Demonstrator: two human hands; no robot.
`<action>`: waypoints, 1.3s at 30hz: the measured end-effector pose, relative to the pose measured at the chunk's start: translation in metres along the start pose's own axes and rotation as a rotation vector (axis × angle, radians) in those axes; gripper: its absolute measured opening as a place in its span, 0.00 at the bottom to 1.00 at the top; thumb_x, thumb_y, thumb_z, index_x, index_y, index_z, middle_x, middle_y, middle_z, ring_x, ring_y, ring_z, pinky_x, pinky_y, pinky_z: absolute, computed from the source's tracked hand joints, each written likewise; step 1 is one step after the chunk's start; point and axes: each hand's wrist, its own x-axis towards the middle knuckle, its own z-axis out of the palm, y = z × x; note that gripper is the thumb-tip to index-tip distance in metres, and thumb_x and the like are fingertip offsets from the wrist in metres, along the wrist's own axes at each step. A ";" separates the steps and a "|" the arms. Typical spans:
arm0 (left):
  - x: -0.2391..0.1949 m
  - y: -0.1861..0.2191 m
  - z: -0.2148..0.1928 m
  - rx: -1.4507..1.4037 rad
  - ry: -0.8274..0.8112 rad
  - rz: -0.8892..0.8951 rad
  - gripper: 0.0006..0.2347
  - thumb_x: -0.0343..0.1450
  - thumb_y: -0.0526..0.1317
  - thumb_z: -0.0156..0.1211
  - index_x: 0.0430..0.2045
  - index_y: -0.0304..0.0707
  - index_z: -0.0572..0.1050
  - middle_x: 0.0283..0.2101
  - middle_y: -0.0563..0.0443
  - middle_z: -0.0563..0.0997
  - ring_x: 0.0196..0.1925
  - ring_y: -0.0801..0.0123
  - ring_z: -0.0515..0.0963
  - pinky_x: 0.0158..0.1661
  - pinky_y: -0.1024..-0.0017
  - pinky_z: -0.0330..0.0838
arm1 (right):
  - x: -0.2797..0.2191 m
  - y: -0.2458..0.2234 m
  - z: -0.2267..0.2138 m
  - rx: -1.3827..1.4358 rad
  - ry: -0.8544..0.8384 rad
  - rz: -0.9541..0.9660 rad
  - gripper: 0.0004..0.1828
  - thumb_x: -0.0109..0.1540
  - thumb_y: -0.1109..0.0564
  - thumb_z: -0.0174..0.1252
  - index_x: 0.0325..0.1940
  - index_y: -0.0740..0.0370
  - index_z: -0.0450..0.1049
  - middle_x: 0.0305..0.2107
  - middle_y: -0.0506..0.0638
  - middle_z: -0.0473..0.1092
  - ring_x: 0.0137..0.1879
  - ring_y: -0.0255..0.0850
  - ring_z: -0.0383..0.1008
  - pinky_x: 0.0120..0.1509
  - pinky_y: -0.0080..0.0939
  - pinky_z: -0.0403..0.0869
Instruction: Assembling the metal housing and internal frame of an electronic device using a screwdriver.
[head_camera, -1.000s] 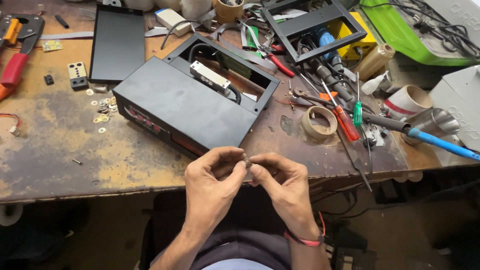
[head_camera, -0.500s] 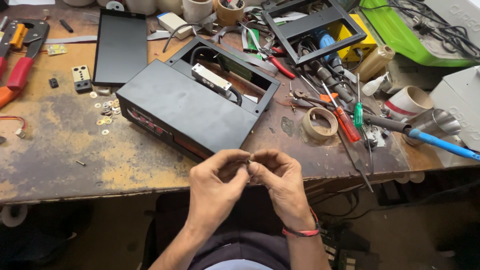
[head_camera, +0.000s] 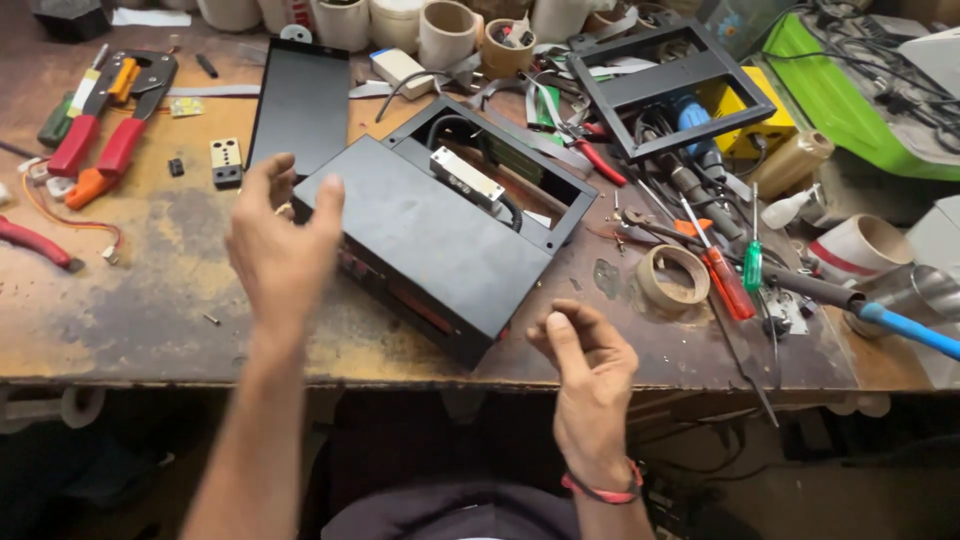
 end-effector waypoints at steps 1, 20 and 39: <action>0.016 -0.011 0.000 -0.005 -0.001 0.005 0.18 0.71 0.41 0.70 0.51 0.26 0.78 0.48 0.36 0.83 0.49 0.55 0.83 0.49 0.63 0.77 | -0.003 0.001 0.006 0.001 0.003 -0.006 0.09 0.63 0.63 0.61 0.46 0.70 0.78 0.33 0.51 0.78 0.36 0.36 0.80 0.45 0.35 0.81; 0.101 -0.053 0.020 -0.069 -0.906 -0.629 0.28 0.67 0.59 0.67 0.43 0.27 0.78 0.25 0.50 0.75 0.21 0.74 0.68 0.21 0.76 0.61 | -0.021 0.011 0.030 -0.476 0.000 -0.239 0.13 0.54 0.65 0.74 0.40 0.68 0.80 0.31 0.46 0.75 0.37 0.29 0.76 0.41 0.27 0.76; -0.041 0.057 -0.013 -0.359 -1.038 -0.667 0.35 0.61 0.54 0.68 0.61 0.36 0.67 0.40 0.36 0.82 0.24 0.64 0.76 0.21 0.68 0.75 | 0.027 -0.022 -0.106 -0.354 0.280 -0.212 0.11 0.58 0.66 0.69 0.43 0.72 0.79 0.33 0.50 0.78 0.37 0.33 0.78 0.47 0.30 0.79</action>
